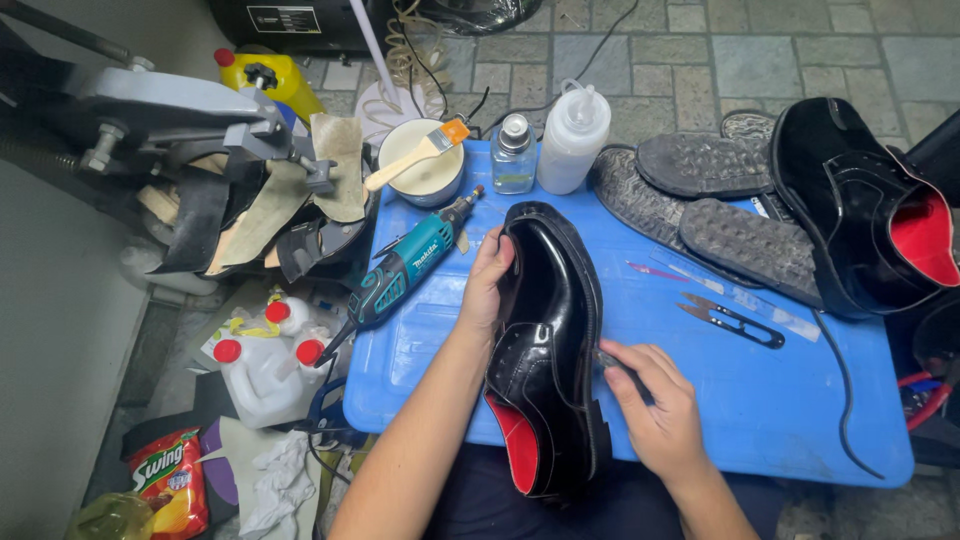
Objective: The person uses a small metal tool to scrape and trim the sole edge of a black leather shoe. They rotate the shoe to work along the perimeter, then place it down and pick up a second shoe to repeat the same scraping action along the sole edge.
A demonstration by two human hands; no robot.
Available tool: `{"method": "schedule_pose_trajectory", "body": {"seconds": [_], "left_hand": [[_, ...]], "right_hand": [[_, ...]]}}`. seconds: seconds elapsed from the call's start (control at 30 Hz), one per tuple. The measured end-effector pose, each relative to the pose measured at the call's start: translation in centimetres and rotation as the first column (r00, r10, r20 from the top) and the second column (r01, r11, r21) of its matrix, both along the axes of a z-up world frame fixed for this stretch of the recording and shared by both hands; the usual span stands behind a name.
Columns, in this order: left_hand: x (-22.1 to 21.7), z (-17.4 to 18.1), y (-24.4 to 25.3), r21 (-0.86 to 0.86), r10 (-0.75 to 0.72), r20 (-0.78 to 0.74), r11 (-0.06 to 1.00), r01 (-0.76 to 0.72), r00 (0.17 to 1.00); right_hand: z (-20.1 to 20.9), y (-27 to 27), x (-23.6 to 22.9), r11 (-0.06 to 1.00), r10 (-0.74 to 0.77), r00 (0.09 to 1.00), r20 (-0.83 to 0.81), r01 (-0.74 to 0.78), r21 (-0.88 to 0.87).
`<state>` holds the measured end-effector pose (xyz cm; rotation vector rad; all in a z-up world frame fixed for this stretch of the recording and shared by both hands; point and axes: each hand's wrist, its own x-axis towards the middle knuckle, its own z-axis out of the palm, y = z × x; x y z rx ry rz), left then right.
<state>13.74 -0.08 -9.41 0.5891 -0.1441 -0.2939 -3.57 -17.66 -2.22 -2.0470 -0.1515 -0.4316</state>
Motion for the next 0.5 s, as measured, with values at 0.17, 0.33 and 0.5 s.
{"method": "schedule_pose_trajectory", "body": {"seconds": [0.17,0.33,0.5], "left_hand": [[-1.0,1.6,0.7,0.346,-0.044,0.098,0.938,0.007,0.994],[-2.0,4.2,1.7,0.824,-0.160,0.340,0.526,-0.211,0.927],[-4.0,7.2,3.6,0.719,-0.264,0.261,0.695,-0.004,0.929]], "right_hand": [[0.1,0.5,0.3,0.999,-0.018,0.996,0.084,0.021,-0.036],[0.3,0.5,0.3,0.992,-0.054,0.996,0.071,0.061,-0.108],[0.4,0.3,0.5,0.991,-0.034,0.990,0.134,0.051,-0.122]]}}
